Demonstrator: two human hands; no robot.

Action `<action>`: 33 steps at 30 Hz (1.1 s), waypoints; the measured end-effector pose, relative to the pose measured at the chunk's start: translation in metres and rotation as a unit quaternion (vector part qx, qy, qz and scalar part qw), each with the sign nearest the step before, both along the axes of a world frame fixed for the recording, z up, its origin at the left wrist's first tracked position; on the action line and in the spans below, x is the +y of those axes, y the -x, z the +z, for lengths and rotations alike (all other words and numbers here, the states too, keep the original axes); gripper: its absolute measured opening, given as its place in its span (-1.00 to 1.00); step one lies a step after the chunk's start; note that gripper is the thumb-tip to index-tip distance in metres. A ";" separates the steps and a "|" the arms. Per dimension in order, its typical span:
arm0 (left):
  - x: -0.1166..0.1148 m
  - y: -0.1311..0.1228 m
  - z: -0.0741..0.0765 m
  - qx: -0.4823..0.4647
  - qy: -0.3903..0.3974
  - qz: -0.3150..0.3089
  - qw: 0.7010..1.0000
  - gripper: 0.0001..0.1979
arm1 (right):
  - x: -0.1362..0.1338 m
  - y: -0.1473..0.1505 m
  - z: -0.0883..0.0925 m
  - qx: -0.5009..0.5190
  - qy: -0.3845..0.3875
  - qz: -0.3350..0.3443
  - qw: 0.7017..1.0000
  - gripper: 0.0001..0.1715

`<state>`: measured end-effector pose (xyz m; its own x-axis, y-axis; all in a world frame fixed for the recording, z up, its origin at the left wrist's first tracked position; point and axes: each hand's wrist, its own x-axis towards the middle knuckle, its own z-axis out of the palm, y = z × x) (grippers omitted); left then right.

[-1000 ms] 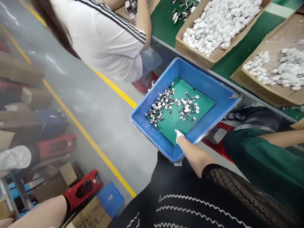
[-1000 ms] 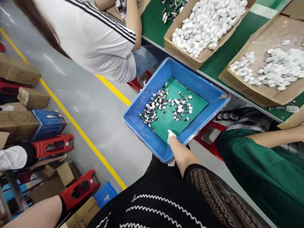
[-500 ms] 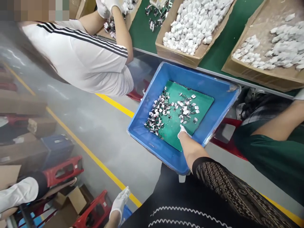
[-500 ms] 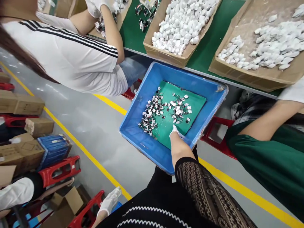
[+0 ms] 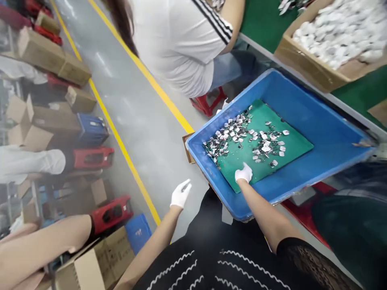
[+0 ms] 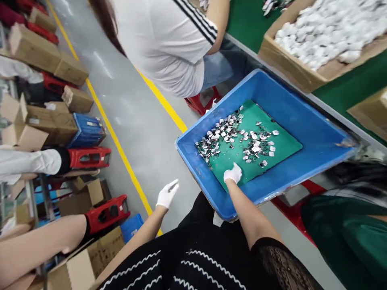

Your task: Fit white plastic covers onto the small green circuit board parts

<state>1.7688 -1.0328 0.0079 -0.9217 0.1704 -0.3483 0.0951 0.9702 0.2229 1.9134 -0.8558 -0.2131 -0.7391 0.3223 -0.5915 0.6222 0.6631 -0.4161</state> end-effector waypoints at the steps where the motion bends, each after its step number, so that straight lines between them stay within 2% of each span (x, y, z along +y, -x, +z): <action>1: -0.001 -0.005 -0.007 -0.007 -0.006 -0.014 1.000 -0.64 | -0.006 0.004 -0.002 0.001 0.003 0.024 1.000 -0.50; 3: 0.006 -0.011 -0.027 -0.018 -0.020 -0.053 0.998 -0.58 | -0.016 0.011 -0.009 0.003 0.013 0.068 0.998 -0.48; 6: 0.035 0.001 -0.069 0.010 -0.041 -0.100 0.994 -0.30 | -0.023 0.024 -0.020 0.011 0.015 0.116 0.993 -0.44; 7: 0.047 0.011 -0.083 0.050 -0.045 -0.102 0.993 -0.23 | -0.023 0.031 -0.024 0.018 0.009 0.126 0.992 -0.42; 10: 0.080 0.056 -0.113 0.135 -0.031 -0.036 0.990 -0.16 | -0.014 0.068 -0.035 0.058 -0.022 0.151 0.987 -0.30; 12: 0.094 0.084 -0.123 0.148 -0.017 -0.014 0.989 -0.15 | -0.006 0.102 -0.044 0.092 -0.038 0.176 0.979 -0.24; 14: 0.101 0.102 -0.128 0.154 -0.006 -0.017 0.988 -0.14 | -0.001 0.137 -0.055 0.118 -0.042 0.212 0.969 -0.25; 18: 0.102 0.104 -0.132 0.175 0.009 -0.032 0.984 -0.11 | 0.002 0.187 -0.079 0.133 -0.050 0.264 0.954 -0.26; 21: 0.103 0.100 -0.133 0.169 0.021 -0.029 0.985 -0.08 | 0.005 0.199 -0.089 0.118 -0.070 0.277 0.951 -0.26; 24: 0.104 0.099 -0.131 0.154 0.018 -0.021 0.988 -0.12 | 0.010 0.189 -0.087 0.091 -0.090 0.291 0.948 -0.36; 26: 0.104 0.100 -0.129 0.143 0.014 -0.018 0.989 -0.14 | 0.018 0.169 -0.081 0.068 -0.102 0.303 0.945 -0.40; 29: 0.104 0.100 -0.127 0.130 0.008 -0.016 0.991 -0.17 | 0.037 0.121 -0.069 0.022 -0.112 0.321 0.940 -0.33; 33: 0.104 0.099 -0.127 0.127 -0.001 -0.010 0.992 -0.20 | 0.067 0.051 -0.045 -0.045 -0.138 0.302 0.942 -0.19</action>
